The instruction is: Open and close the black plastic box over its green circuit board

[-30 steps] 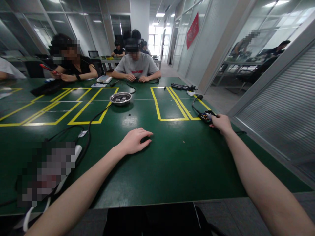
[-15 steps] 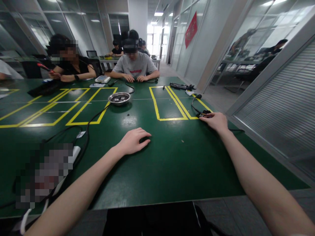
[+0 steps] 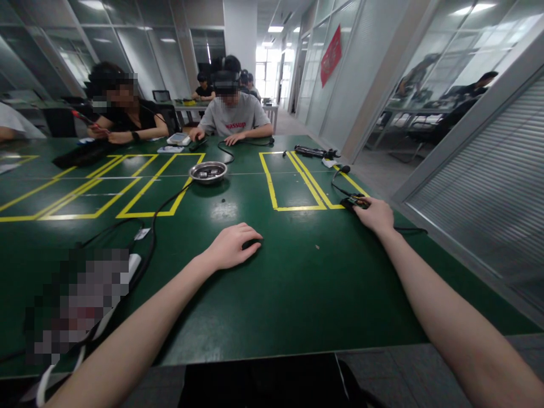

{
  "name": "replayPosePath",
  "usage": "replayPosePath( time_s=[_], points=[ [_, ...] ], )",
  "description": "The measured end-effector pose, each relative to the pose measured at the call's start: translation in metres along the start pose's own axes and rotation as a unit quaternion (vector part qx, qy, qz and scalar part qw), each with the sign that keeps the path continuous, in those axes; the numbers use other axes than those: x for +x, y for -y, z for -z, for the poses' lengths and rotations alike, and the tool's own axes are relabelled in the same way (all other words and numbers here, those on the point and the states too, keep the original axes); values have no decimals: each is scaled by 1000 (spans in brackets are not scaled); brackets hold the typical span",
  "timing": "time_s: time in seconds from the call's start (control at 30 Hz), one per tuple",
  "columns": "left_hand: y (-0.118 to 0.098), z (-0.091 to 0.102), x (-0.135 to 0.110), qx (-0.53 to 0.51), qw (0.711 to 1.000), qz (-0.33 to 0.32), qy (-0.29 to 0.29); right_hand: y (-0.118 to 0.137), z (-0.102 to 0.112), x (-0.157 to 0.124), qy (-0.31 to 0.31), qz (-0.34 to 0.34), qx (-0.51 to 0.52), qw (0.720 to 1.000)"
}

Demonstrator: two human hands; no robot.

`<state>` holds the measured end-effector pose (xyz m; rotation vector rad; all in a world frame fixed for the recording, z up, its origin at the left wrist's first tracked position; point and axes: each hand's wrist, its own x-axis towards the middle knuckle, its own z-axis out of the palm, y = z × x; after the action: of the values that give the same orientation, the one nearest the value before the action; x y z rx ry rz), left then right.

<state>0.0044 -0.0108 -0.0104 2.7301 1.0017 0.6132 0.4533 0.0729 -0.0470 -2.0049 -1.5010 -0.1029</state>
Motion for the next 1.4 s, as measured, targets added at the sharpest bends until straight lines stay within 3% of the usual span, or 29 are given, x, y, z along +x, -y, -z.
replayPosePath(
  time_s=[0.1, 0.23, 0.33, 0.43, 0.5, 0.57, 0.83, 1.07, 1.4],
  points=[
    [1, 0, 0, -4, 1000, -3, -2, 25, 2, -10, 26, -22, -8, 999],
    [4, -1, -1, -13, 1000, 1, -6, 71, 0, -38, 132, 107, 94, 981],
    [1, -2, -1, -26, 999, 2, -24, 113, 1, -75, 246, 239, 205, 917],
    [-9, -4, -2, -40, 997, -12, -64, 149, 7, -114, 371, 371, 287, 802],
    [-16, -7, -1, -57, 996, -37, -56, 163, 10, -132, 387, 415, 314, 762],
    [-22, -10, 0, -73, 996, -38, -19, 170, 12, -139, 377, 435, 334, 746],
    [-22, 2, 2, 15, 1000, -22, 16, 164, 13, -131, 342, 442, 327, 762],
    [-19, 1, 0, 23, 999, -4, 24, 163, 12, -129, 384, 428, 372, 728],
    [-16, 10, 1, 58, 997, -34, 41, 166, 14, -128, 363, 386, 341, 776]
  ],
)
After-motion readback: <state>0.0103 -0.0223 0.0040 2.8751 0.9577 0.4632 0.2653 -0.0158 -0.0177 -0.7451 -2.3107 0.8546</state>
